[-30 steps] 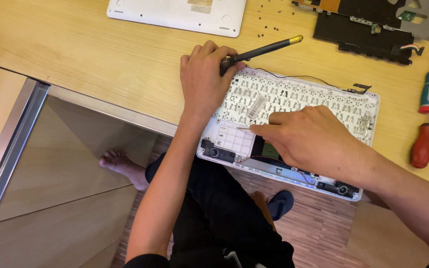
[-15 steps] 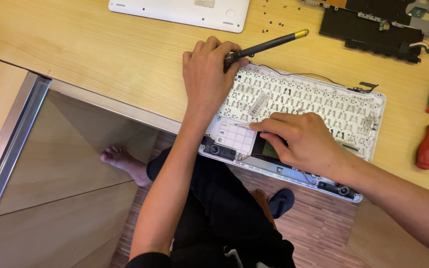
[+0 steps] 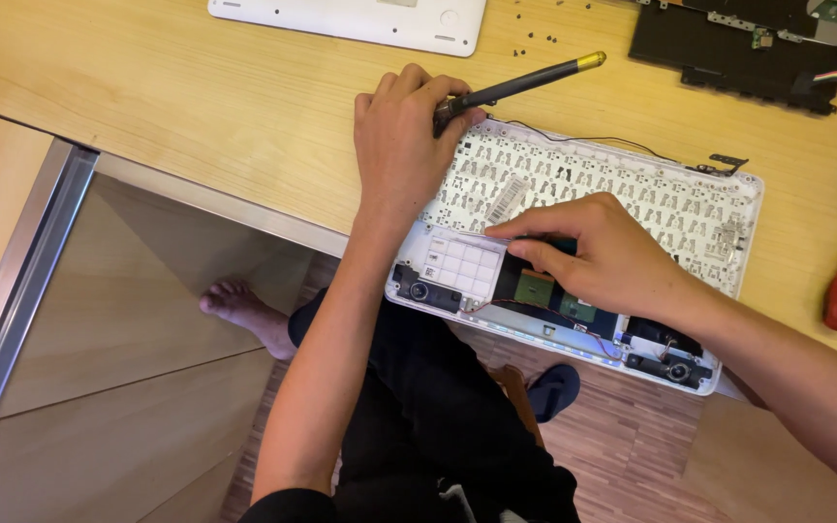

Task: Cleaning a laptop keyboard assembly with a brush and using a screwdriver to disassemble internal components.

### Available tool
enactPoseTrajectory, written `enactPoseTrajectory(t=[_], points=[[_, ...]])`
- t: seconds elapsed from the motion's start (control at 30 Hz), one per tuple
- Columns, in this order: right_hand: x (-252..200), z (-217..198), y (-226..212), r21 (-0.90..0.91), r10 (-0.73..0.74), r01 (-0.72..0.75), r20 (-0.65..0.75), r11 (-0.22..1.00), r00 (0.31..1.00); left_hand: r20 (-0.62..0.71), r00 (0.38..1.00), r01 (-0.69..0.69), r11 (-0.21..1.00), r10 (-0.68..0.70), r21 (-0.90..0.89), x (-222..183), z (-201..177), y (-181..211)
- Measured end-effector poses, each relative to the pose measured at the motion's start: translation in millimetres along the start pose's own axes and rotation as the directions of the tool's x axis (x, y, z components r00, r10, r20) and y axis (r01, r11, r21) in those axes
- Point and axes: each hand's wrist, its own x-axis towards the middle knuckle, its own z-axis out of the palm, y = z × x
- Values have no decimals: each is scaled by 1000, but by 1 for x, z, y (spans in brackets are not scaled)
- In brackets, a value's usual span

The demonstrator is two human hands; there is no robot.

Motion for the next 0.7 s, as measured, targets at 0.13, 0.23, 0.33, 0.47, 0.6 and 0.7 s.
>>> enactPoseTrajectory(t=[0.13, 0.23, 0.33, 0.47, 0.6, 0.7], points=[[-3, 7, 13, -158, -254, 248, -18, 956, 967, 11, 1000, 24, 1000, -24, -5, 0, 1, -1], [-9, 9, 7, -422, -371, 324, -31, 847, 928, 6, 1000, 30, 999, -30, -23, -1, 2, -1], [-10, 8, -1, -615, -315, 263, 24, 743, 949, 5, 1000, 27, 1000, -27, -15, 0, 3, -1], [-7, 6, -8, -688, -216, 221, 94, 692, 972, 0, 1000, 30, 1000, -30, 1, 0, 4, -3], [-1, 5, -18, -701, -226, 253, 133, 667, 965, -17, 999, 44, 999, -43, 27, -1, 5, 0], [-1, 13, -8, -684, -292, 270, 87, 677, 952, -36, 999, 36, 999, -35, 38, -2, 9, -2]])
